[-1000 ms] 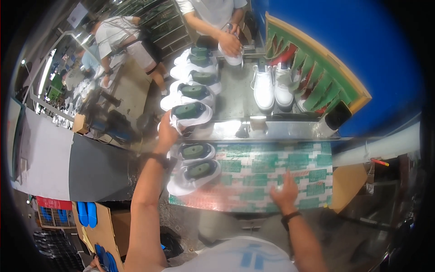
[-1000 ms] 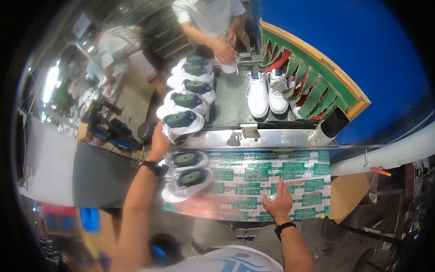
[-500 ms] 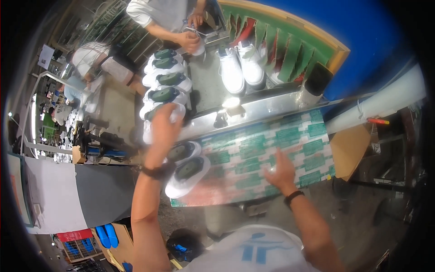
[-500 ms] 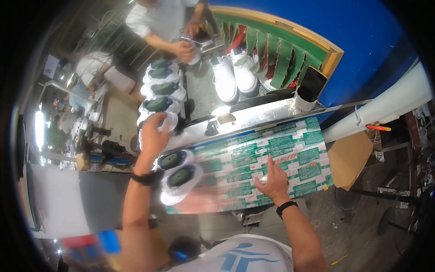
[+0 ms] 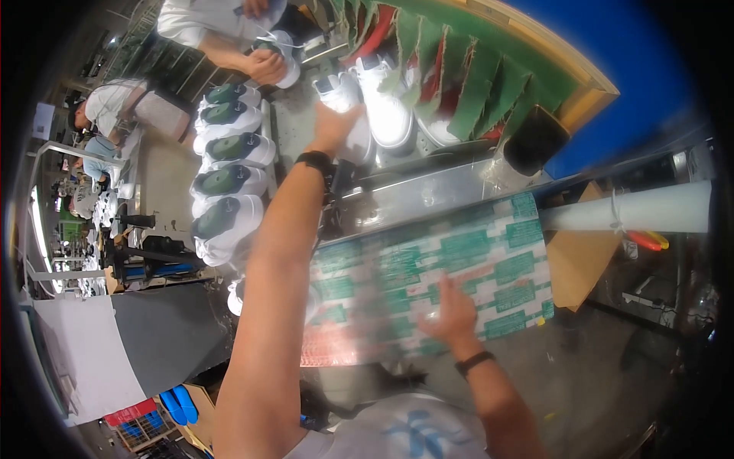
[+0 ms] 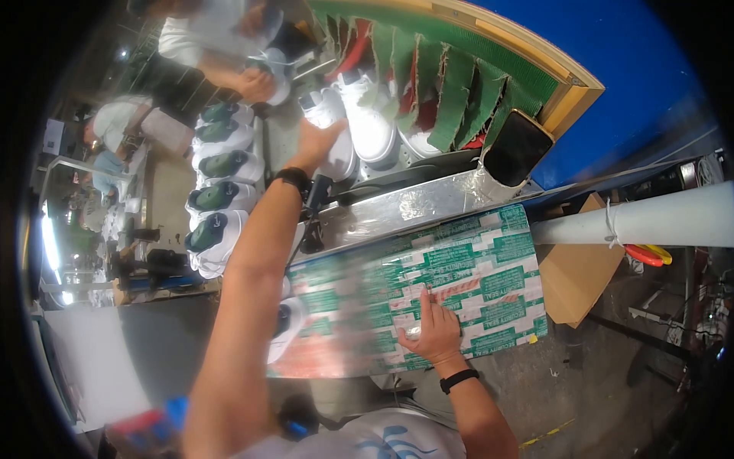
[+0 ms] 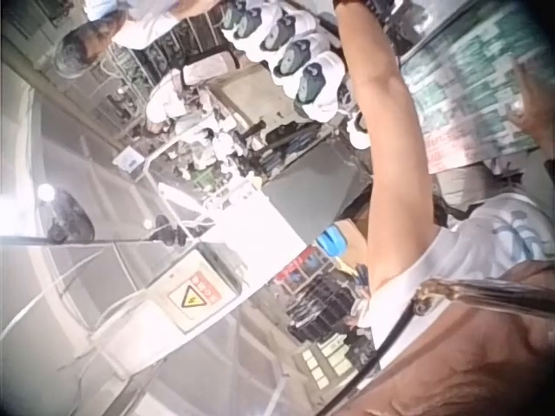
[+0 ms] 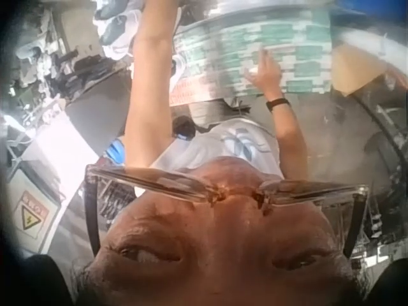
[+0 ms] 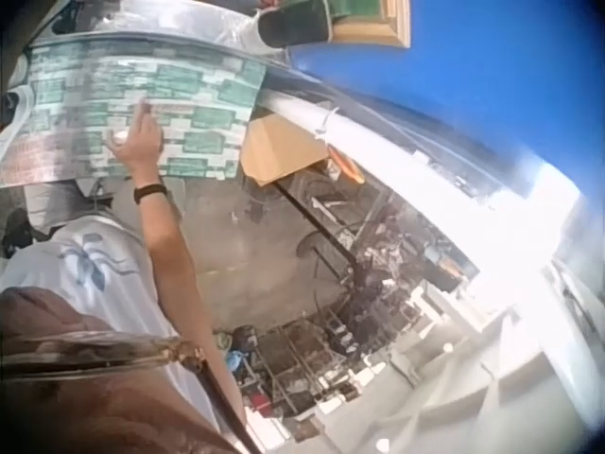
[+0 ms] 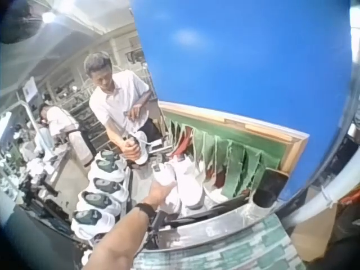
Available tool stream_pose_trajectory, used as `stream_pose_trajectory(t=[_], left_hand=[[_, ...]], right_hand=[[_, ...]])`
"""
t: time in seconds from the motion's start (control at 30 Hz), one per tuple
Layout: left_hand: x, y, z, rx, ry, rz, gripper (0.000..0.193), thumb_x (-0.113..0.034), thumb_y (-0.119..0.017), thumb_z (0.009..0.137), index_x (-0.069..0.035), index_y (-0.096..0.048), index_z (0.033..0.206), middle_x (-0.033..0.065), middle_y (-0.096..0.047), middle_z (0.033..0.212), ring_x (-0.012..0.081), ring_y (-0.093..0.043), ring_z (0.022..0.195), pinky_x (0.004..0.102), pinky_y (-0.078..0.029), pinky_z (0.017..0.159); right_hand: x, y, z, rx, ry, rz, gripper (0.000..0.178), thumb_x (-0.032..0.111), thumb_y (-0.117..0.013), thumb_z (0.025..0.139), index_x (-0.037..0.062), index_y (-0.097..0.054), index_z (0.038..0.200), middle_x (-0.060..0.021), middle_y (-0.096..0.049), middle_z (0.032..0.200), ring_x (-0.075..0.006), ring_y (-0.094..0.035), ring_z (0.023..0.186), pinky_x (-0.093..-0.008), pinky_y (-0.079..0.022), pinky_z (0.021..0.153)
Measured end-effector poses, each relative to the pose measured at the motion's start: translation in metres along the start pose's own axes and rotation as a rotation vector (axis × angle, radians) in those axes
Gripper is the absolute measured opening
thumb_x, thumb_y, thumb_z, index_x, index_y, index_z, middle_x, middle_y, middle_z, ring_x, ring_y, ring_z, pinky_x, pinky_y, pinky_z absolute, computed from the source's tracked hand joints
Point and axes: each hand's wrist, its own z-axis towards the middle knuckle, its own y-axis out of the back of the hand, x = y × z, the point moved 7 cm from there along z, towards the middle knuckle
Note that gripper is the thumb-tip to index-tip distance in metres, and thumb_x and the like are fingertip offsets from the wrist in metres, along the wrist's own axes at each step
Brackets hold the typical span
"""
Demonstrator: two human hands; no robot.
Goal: Insert and pull laces through the eyelets of sneakers on a production line.
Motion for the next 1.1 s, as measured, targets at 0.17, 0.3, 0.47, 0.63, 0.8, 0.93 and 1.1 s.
stream_pose_trajectory(t=[0.17,0.3,0.47,0.63,0.8,0.93,1.1], left_hand=[[-0.06,0.014,-0.029,0.314,0.08,-0.21,0.053,-0.026,-0.084,0.098,0.004,-0.068,0.138,0.0159,-0.078,0.123,0.0232,-0.073,0.113,0.0417,-0.057,0.1],[-0.099,0.081,-0.08,0.392,0.373,-0.931,0.055,-0.041,-0.073,0.106,-0.002,-0.065,0.143,0.0059,-0.074,0.112,0.0187,-0.073,0.098,0.0339,-0.061,0.088],[-0.127,0.168,-0.212,0.207,-0.005,-0.374,0.07,-0.015,-0.091,0.091,-0.002,-0.056,0.15,0.0104,-0.072,0.133,0.0231,-0.07,0.118,0.0379,-0.059,0.1],[-0.088,0.178,-0.4,0.362,0.361,-0.497,0.084,-0.02,-0.092,0.089,0.0,-0.049,0.159,0.0133,-0.068,0.142,0.0233,-0.065,0.13,0.039,-0.053,0.112],[-0.073,0.163,-0.52,0.2,0.364,-0.472,0.102,-0.026,-0.096,0.083,0.001,-0.042,0.165,0.0163,-0.066,0.144,0.0272,-0.063,0.134,0.0421,-0.05,0.116],[-0.021,0.121,-0.57,-0.012,0.277,-0.085,0.11,-0.032,-0.097,0.082,0.003,-0.037,0.168,0.0244,-0.064,0.144,0.0384,-0.062,0.138,0.0491,-0.049,0.117],[-0.004,0.122,-0.56,0.249,0.18,-0.079,0.093,-0.041,-0.086,0.095,0.007,-0.047,0.164,0.0329,-0.057,0.159,0.0464,-0.055,0.148,0.0517,-0.041,0.127]], right_hand=[[-0.006,0.002,-0.008,0.036,-0.062,0.004,0.101,0.046,-0.085,0.076,-0.0106,-0.058,0.156,-0.0128,-0.07,0.104,-0.0292,-0.068,0.084,-0.0412,-0.057,0.079],[-0.002,-0.001,-0.007,0.126,-0.083,0.015,0.102,0.047,-0.085,0.077,-0.0097,-0.056,0.157,-0.0131,-0.07,0.106,-0.0292,-0.069,0.086,-0.0424,-0.057,0.08],[0.0,-0.011,-0.007,0.086,-0.056,0.055,0.104,0.048,-0.084,0.078,-0.0088,-0.053,0.159,-0.0144,-0.07,0.109,-0.0321,-0.071,0.093,-0.0445,-0.059,0.085],[0.004,-0.012,-0.017,0.054,-0.009,0.032,0.104,0.041,-0.085,0.079,-0.0069,-0.048,0.164,-0.0204,-0.074,0.126,-0.037,-0.073,0.107,-0.0477,-0.059,0.092],[-0.003,-0.009,-0.021,0.018,-0.058,0.075,0.102,0.034,-0.083,0.08,-0.0056,-0.045,0.166,-0.0201,-0.074,0.131,-0.0411,-0.072,0.112,-0.0507,-0.058,0.096],[-0.005,-0.01,-0.023,0.039,-0.078,0.109,0.1,0.032,-0.084,0.08,-0.0048,-0.046,0.166,-0.0224,-0.073,0.132,-0.0433,-0.071,0.115,-0.053,-0.058,0.098],[-0.016,-0.011,-0.021,-0.106,0.106,0.036,0.087,0.033,-0.086,0.089,-0.0037,-0.053,0.161,-0.0287,-0.069,0.144,-0.0464,-0.069,0.129,-0.0518,-0.054,0.111]])
